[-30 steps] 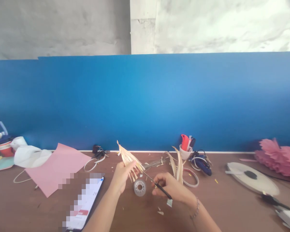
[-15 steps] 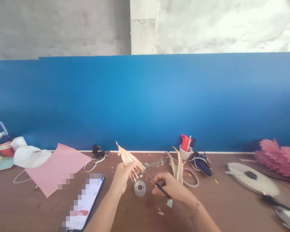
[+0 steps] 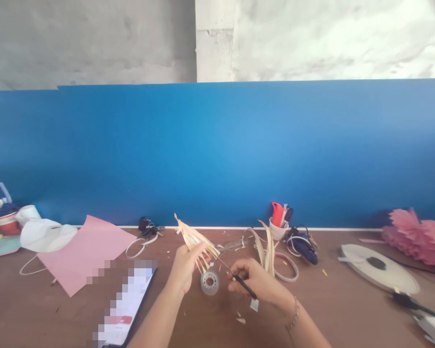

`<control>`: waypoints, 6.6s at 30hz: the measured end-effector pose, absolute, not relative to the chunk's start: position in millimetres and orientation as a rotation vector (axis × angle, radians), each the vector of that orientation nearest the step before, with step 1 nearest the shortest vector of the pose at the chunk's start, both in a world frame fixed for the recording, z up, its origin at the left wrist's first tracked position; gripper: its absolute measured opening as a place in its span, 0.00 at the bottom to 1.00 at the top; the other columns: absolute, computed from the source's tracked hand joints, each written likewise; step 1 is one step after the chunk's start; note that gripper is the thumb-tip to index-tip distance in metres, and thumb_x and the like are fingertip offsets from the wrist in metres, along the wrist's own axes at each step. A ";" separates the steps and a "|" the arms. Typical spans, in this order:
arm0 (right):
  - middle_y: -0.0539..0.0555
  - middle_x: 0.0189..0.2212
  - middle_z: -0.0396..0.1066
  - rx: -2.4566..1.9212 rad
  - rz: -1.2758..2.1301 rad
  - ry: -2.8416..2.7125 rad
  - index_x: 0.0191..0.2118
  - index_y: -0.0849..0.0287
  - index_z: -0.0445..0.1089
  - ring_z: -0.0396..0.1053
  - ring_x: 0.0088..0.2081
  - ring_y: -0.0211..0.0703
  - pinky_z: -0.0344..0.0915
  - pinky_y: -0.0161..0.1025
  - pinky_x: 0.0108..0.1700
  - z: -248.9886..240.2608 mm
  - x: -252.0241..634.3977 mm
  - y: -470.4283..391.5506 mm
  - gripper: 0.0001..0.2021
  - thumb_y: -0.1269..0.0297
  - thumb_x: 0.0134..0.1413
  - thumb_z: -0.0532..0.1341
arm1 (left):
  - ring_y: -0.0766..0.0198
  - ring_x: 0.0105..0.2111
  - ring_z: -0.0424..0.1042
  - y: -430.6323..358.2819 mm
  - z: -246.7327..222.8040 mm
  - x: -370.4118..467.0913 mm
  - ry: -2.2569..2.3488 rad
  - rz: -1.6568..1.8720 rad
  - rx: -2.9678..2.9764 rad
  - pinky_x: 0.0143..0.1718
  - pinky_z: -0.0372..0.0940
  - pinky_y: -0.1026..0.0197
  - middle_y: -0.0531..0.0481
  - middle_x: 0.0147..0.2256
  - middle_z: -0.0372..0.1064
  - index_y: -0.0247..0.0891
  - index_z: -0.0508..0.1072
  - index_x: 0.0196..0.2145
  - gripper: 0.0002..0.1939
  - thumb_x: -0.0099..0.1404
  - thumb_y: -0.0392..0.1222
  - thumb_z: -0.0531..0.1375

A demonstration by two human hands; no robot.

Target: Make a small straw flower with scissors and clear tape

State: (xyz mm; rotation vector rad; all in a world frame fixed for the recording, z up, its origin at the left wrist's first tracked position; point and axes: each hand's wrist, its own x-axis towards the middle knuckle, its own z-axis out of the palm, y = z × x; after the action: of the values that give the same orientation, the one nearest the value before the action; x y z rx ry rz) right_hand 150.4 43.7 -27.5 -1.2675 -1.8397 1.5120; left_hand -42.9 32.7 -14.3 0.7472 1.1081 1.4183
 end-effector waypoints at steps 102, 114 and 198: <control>0.44 0.14 0.65 -1.234 1.604 -1.878 0.29 0.62 0.68 0.60 0.13 0.29 0.55 0.25 0.13 -32.8 163.3 47.7 0.12 0.59 0.40 0.66 | 0.60 0.24 0.72 35.0 -17.1 -45.8 1.244 1.380 0.819 0.28 0.67 0.61 0.45 0.22 0.74 0.31 0.74 0.27 0.08 0.51 0.40 0.60; 0.45 0.15 0.65 -1.197 1.640 -1.855 0.29 0.63 0.68 0.61 0.13 0.29 0.57 0.25 0.14 -31.4 163.5 46.9 0.13 0.59 0.39 0.67 | 0.62 0.23 0.72 32.5 -17.3 -43.9 1.196 1.227 0.896 0.26 0.64 0.63 0.42 0.23 0.74 0.29 0.75 0.26 0.09 0.50 0.40 0.60; 0.44 0.20 0.65 -1.000 1.392 -1.198 0.32 0.60 0.66 0.60 0.21 0.32 0.55 0.31 0.23 -51.9 135.1 59.9 0.17 0.70 0.29 0.68 | 0.69 0.19 0.63 25.0 -37.4 -7.5 1.034 1.105 1.037 0.21 0.57 0.67 0.53 0.20 0.69 0.31 0.75 0.37 0.17 0.49 0.42 0.64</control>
State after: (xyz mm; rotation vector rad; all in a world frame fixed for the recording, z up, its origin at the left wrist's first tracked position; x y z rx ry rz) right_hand 135.1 59.9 -51.9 -1.0000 -1.1977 1.3916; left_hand -7.5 25.0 -37.4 1.0374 1.0345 1.1053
